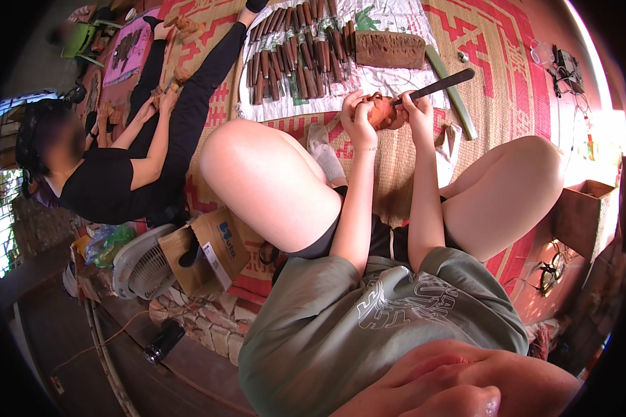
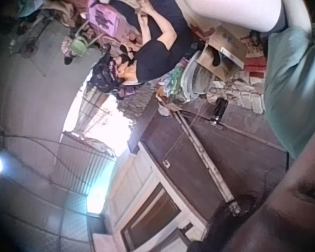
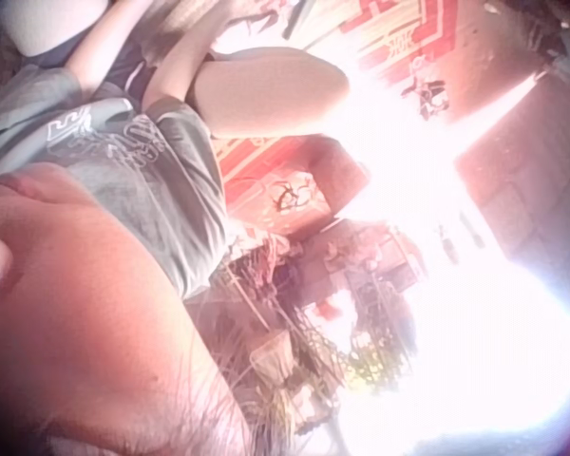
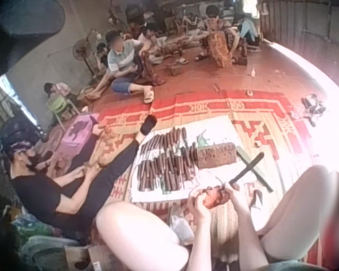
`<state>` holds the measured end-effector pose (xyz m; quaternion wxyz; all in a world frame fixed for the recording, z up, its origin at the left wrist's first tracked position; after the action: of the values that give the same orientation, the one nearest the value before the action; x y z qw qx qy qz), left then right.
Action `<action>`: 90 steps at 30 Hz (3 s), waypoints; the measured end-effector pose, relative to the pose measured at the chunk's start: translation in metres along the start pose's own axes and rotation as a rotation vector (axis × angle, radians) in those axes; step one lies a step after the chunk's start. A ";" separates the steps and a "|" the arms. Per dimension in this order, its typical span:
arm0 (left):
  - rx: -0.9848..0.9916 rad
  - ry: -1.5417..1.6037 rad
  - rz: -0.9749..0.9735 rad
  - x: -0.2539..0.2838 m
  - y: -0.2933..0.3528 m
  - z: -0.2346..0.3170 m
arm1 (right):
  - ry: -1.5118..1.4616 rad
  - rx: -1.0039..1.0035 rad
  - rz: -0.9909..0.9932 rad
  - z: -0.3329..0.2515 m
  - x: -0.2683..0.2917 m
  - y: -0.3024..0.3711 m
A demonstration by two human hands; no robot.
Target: The person sits on a mat and uses a carving knife to shape a reddish-brown wooden figurine. They hold the piece in their left hand and carefully carve details with the knife in their right hand, rotating the object as needed.
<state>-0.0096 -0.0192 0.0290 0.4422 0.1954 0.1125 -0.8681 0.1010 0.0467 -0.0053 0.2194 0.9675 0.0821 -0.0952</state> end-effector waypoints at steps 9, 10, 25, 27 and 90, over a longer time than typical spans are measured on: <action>-0.029 -0.013 -0.023 0.000 0.001 -0.001 | -0.057 -0.048 -0.058 0.003 -0.001 -0.003; -0.035 -0.014 -0.020 0.000 0.001 0.000 | -0.045 -0.054 -0.019 0.003 0.000 -0.002; -0.017 -0.034 -0.038 0.001 0.002 0.000 | 0.022 -0.033 0.005 0.002 0.005 0.001; 0.021 -0.025 -0.062 0.002 0.003 0.001 | -0.036 -0.009 -0.010 0.003 0.006 -0.001; -0.210 -0.408 0.044 0.038 -0.018 0.010 | 0.704 -0.388 -0.553 -0.066 0.033 0.040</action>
<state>-0.0474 -0.0401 0.0219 0.4923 -0.0288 0.1063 -0.8634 0.1513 0.0439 0.0625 0.3213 0.8240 0.4216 0.2002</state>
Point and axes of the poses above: each hand's wrist, its own y-axis away from the middle knuckle, its own x-axis out of the back of the hand, z = x × y, the point moved 1 cm from there along -y, towards the middle knuckle, and after that the axes turned 11 degrees about -x, right-handed, at the moved point
